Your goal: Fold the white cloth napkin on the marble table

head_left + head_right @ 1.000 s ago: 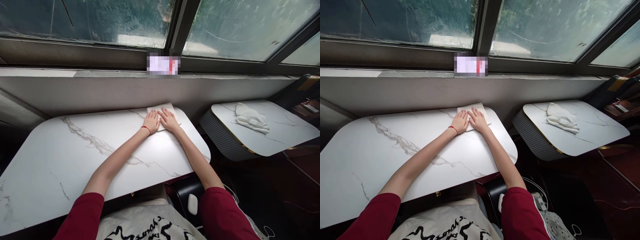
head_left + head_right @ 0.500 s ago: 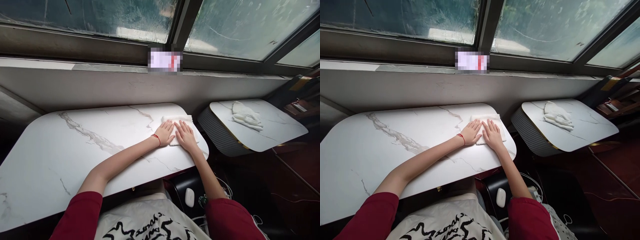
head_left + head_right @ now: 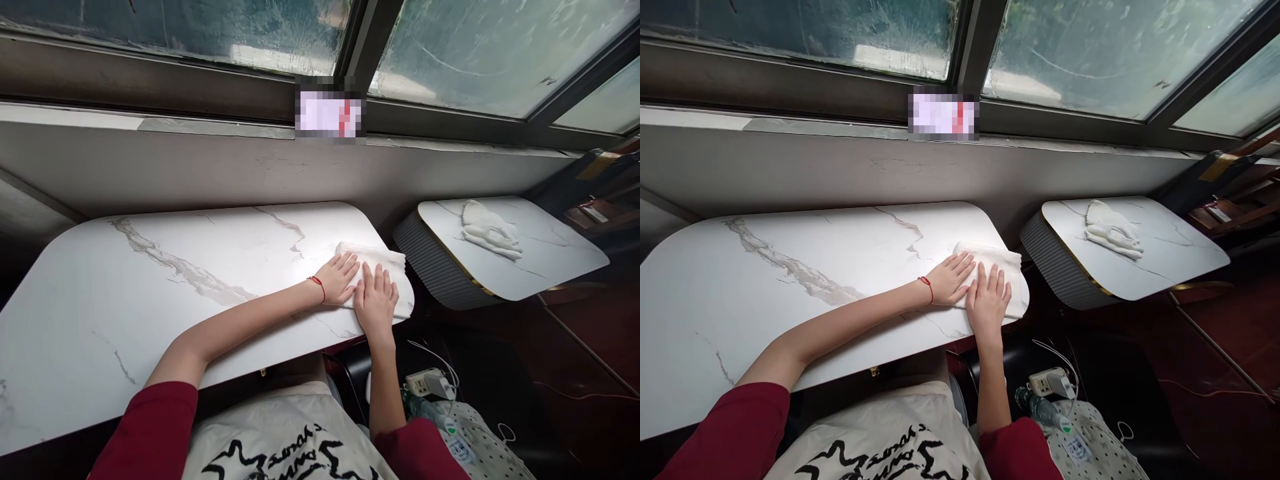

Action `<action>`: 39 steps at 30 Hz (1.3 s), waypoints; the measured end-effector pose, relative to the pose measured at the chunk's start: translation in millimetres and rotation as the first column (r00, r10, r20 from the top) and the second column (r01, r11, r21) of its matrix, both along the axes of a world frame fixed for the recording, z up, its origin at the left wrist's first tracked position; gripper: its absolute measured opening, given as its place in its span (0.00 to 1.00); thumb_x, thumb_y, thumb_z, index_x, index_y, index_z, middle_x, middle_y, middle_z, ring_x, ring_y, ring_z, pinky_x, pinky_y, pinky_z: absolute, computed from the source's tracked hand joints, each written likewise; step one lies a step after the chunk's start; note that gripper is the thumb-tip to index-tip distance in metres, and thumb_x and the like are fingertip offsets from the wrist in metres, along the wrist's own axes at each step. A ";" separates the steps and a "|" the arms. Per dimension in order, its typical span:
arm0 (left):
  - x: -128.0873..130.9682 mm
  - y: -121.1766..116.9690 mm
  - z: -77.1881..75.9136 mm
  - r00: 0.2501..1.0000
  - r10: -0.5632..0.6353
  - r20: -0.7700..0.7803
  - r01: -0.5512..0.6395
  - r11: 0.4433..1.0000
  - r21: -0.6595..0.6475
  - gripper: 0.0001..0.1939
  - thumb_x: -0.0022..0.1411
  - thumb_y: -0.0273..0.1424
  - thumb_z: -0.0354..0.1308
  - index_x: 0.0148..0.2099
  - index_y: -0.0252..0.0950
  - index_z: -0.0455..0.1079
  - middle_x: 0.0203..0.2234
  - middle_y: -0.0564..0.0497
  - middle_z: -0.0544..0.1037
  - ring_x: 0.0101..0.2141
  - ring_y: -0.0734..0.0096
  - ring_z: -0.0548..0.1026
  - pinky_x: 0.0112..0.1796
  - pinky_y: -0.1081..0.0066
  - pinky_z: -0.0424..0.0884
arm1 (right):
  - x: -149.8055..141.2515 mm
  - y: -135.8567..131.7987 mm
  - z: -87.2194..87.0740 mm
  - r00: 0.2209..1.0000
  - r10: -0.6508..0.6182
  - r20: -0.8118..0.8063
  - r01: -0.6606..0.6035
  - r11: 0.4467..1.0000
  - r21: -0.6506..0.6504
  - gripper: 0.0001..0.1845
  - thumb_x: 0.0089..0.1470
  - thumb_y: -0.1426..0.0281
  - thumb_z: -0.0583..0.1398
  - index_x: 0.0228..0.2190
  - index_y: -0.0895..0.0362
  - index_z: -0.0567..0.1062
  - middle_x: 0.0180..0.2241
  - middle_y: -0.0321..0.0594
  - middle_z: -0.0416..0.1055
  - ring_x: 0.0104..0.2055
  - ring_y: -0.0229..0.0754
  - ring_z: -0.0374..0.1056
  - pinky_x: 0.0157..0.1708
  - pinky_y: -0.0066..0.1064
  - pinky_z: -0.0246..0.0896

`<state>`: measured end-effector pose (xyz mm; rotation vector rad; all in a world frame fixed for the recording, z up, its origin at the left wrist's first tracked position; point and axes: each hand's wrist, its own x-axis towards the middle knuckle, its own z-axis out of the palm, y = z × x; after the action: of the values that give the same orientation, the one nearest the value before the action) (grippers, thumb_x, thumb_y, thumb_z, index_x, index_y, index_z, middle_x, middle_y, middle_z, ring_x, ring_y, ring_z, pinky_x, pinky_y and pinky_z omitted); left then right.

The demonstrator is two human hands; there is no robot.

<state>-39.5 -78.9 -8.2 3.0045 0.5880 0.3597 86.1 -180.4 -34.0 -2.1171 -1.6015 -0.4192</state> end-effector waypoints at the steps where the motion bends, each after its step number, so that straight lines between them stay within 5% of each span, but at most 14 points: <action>1: 0.1 -4.0 0.4 1.000 -0.003 -0.012 0.003 1.000 -0.002 0.35 0.72 0.40 0.43 0.71 0.18 0.54 0.71 0.31 0.54 0.71 0.44 0.51 0.68 0.53 0.49 | -0.6 -4.2 1.5 1.000 -0.005 0.006 0.005 1.000 -0.024 0.31 0.70 0.63 0.42 0.66 0.59 0.65 0.67 0.61 0.60 0.68 0.66 0.55 0.63 0.63 0.50; 7: 3.4 -17.0 -2.6 1.000 0.019 -0.004 -0.019 1.000 -0.003 0.35 0.72 0.41 0.43 0.71 0.20 0.55 0.70 0.32 0.56 0.70 0.45 0.53 0.68 0.53 0.49 | 6.8 -14.6 4.0 0.999 0.038 -0.002 -0.038 0.995 -0.087 0.31 0.68 0.64 0.43 0.67 0.59 0.64 0.66 0.63 0.59 0.67 0.70 0.55 0.61 0.66 0.50; 13: 4.8 0.8 -9.7 0.998 0.050 0.040 -0.050 0.999 -0.010 0.36 0.73 0.42 0.43 0.71 0.19 0.53 0.70 0.31 0.56 0.71 0.45 0.52 0.68 0.52 0.49 | 32.5 13.9 4.3 0.991 0.133 0.015 -0.127 0.973 -0.190 0.31 0.68 0.63 0.43 0.67 0.56 0.64 0.69 0.57 0.55 0.70 0.66 0.50 0.63 0.64 0.48; 19: -0.1 28.7 -16.2 0.982 0.165 0.093 -0.159 0.984 -0.075 0.41 0.72 0.50 0.43 0.73 0.22 0.50 0.72 0.32 0.50 0.72 0.47 0.47 0.68 0.52 0.49 | 77.1 74.4 28.0 0.903 0.410 -0.127 -0.426 0.818 -0.386 0.31 0.68 0.59 0.43 0.68 0.48 0.60 0.73 0.44 0.47 0.75 0.57 0.42 0.67 0.59 0.44; 23: -5.3 47.4 -16.5 0.964 0.250 0.094 -0.241 0.965 -0.104 0.41 0.72 0.50 0.44 0.73 0.24 0.49 0.73 0.33 0.49 0.73 0.49 0.46 0.69 0.52 0.48 | 79.8 114.8 37.2 0.845 0.505 -0.176 -0.528 0.735 -0.426 0.32 0.68 0.57 0.43 0.69 0.46 0.58 0.74 0.42 0.44 0.76 0.55 0.40 0.68 0.57 0.40; 33: -41.1 102.2 2.0 0.913 0.407 -0.010 -0.405 0.907 -0.117 0.39 0.71 0.44 0.47 0.74 0.23 0.48 0.73 0.35 0.47 0.73 0.52 0.45 0.70 0.56 0.42 | 25.3 194.3 31.6 0.865 0.501 -0.013 -0.461 0.786 -0.413 0.32 0.68 0.64 0.44 0.70 0.50 0.58 0.74 0.46 0.45 0.74 0.56 0.43 0.66 0.54 0.42; 39: -56.0 120.2 5.6 0.886 0.464 -0.002 -0.459 0.876 -0.147 0.37 0.71 0.43 0.47 0.74 0.29 0.49 0.74 0.38 0.48 0.73 0.53 0.45 0.69 0.53 0.47 | 1.5 214.0 29.2 0.878 0.478 0.026 -0.441 0.830 -0.342 0.32 0.67 0.66 0.44 0.70 0.52 0.58 0.73 0.47 0.49 0.73 0.54 0.45 0.67 0.51 0.41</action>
<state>-95.5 41.4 -2.6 2.6830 1.2753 0.3679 87.6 33.7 -4.8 -1.8468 -2.3055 -0.1106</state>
